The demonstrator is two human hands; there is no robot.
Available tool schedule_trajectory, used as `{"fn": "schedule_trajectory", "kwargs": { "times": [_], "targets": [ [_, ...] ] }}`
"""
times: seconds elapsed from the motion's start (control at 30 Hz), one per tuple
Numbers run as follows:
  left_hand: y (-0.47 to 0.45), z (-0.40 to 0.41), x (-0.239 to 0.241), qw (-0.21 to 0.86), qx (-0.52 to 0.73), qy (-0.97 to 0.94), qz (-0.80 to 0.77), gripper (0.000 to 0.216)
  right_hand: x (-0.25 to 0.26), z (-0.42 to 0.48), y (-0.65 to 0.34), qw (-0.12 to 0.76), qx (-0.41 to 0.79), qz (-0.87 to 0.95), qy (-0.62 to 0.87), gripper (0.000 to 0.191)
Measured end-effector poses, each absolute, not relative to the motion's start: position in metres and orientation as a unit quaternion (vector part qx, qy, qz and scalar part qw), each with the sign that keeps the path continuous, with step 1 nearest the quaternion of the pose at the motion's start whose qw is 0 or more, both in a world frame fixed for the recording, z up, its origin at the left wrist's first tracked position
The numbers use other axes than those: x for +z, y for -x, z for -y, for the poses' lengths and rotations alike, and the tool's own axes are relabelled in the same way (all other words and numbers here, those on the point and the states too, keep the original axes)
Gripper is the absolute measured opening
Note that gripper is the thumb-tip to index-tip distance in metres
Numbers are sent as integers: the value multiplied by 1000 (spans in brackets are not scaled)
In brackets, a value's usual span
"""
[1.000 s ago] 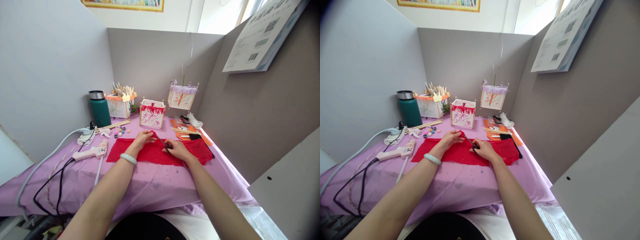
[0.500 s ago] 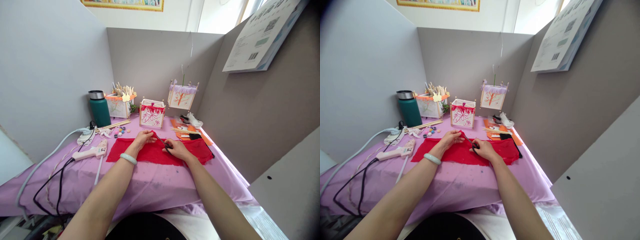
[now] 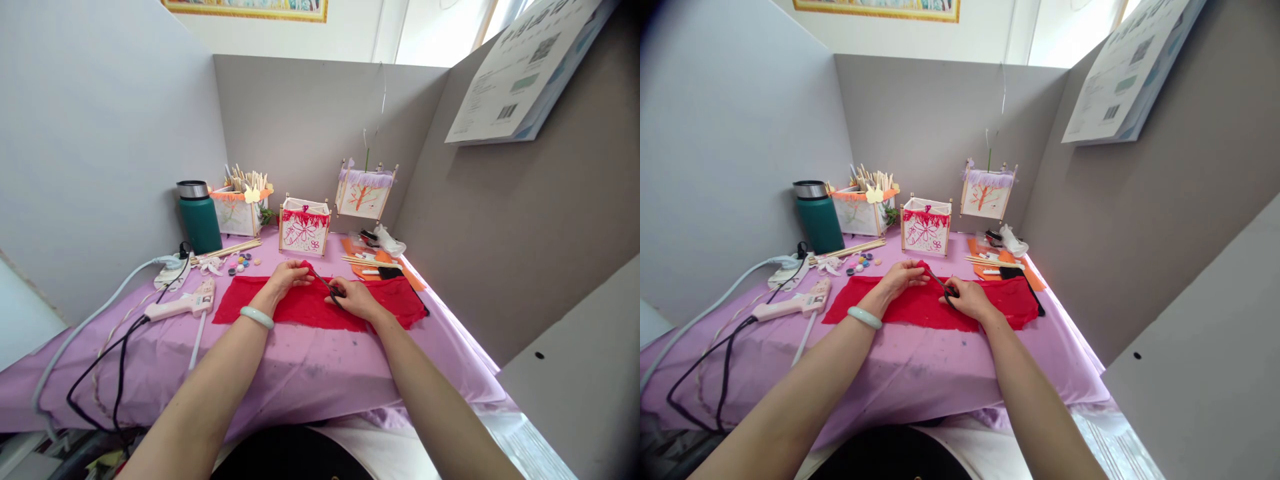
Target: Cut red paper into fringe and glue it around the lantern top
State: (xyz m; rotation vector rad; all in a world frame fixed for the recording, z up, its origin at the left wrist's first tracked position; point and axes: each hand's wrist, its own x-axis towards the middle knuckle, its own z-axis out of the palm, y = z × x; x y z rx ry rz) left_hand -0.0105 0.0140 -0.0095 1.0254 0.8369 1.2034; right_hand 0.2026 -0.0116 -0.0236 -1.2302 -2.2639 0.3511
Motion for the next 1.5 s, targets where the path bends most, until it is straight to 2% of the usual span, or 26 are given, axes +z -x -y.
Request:
{"fn": "schedule_trajectory", "kwargs": {
  "times": [1.5],
  "targets": [
    [10, -14, -9, 626, 517, -448, -375, 15, -24, 12, -203, 268, 137, 838, 455, 32]
  ]
}}
